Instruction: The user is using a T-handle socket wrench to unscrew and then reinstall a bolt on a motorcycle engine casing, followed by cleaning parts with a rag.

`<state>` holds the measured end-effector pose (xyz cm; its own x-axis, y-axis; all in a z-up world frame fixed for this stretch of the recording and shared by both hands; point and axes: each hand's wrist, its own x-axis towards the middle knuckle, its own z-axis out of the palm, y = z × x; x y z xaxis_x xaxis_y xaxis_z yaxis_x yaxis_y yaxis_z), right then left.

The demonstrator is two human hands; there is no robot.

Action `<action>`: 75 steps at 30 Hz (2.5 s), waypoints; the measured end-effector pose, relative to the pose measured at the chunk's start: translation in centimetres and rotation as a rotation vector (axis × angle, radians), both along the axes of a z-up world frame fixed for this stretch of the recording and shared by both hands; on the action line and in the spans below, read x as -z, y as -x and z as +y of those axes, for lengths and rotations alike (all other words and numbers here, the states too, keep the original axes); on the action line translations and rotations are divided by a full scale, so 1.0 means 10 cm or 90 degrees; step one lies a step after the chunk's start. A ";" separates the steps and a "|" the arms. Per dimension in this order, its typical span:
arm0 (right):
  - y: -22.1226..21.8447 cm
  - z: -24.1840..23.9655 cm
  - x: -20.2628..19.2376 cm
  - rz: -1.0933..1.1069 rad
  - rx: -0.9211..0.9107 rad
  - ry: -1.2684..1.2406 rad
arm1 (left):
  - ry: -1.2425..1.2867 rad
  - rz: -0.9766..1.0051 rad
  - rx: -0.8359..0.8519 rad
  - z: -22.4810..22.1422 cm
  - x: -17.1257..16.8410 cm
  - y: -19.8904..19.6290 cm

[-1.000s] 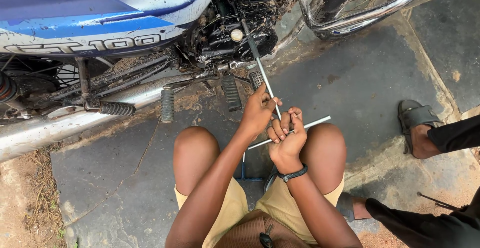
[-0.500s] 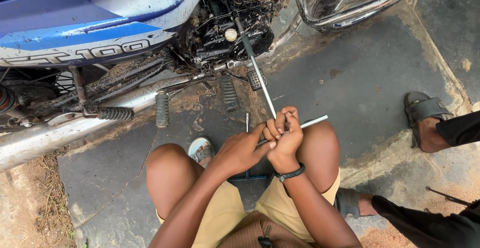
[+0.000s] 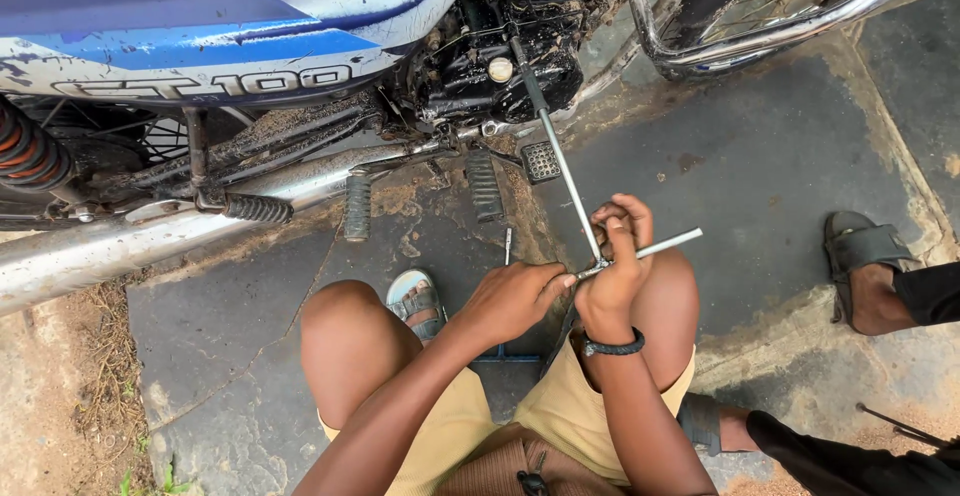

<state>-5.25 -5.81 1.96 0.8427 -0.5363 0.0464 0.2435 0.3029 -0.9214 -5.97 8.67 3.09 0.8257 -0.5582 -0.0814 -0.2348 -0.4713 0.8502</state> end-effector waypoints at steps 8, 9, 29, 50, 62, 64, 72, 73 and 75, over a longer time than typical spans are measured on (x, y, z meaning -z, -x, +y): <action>-0.02 -0.53 0.19 -0.111 -0.140 -0.457 | -0.154 -0.045 0.040 -0.18 0.33 -0.04; -0.03 -0.53 0.18 -0.086 -0.130 -0.438 | -0.165 -0.024 0.018 -0.21 0.33 -0.05; -0.05 -0.53 0.08 -0.048 -0.097 -0.293 | -0.044 -0.057 -0.176 -0.75 0.72 -0.05; -0.06 -0.51 0.01 -0.010 -0.075 -0.270 | -0.035 -0.059 -0.172 -0.78 0.76 -0.08; -0.07 -0.48 -0.06 0.007 -0.053 -0.245 | -0.013 -0.050 -0.175 -0.83 0.86 -0.10; -0.06 -0.49 -0.06 0.012 -0.053 -0.249 | -0.020 -0.036 -0.173 -0.84 0.90 -0.09; -0.07 -0.50 -0.08 0.008 -0.070 -0.241 | 0.008 -0.082 -0.193 -0.85 0.86 -0.07; -0.06 -0.51 -0.08 0.009 -0.068 -0.240 | 0.009 -0.081 -0.192 -0.85 0.87 -0.06; -0.07 -0.52 -0.07 0.010 -0.069 -0.245 | 0.013 -0.110 -0.201 -0.86 0.89 -0.08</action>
